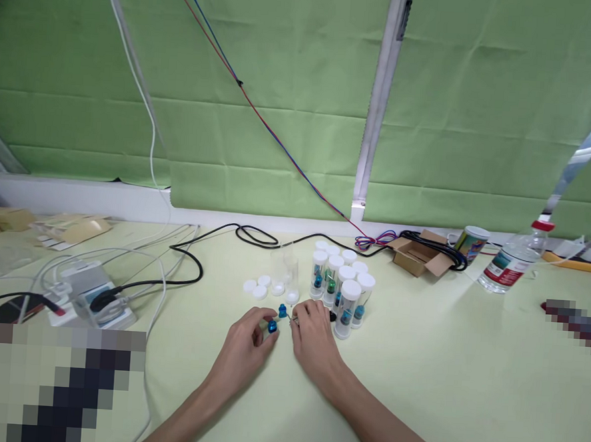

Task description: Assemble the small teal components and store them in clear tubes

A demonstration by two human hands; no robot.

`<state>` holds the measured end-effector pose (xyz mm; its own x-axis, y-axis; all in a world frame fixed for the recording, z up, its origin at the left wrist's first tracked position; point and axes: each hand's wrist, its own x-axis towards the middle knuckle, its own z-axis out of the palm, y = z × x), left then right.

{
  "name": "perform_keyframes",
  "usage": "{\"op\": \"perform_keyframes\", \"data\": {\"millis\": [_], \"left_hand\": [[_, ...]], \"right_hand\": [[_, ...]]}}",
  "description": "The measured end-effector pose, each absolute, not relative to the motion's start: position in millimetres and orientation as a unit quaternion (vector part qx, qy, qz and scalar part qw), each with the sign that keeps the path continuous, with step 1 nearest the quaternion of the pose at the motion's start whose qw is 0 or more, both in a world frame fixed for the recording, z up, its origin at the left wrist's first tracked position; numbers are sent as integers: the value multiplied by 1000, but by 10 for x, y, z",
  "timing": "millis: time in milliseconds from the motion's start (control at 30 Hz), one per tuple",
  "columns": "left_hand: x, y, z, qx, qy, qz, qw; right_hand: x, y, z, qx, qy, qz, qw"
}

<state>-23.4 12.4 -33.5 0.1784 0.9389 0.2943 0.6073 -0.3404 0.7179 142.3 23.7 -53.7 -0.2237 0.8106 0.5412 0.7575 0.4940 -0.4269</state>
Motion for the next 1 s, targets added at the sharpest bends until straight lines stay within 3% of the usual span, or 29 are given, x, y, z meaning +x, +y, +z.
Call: {"op": "perform_keyframes", "data": {"millis": [1000], "left_hand": [[-238, 122, -326, 727, 541, 357, 225]], "right_hand": [[1410, 245, -501, -503, -779, 31, 374]]}}
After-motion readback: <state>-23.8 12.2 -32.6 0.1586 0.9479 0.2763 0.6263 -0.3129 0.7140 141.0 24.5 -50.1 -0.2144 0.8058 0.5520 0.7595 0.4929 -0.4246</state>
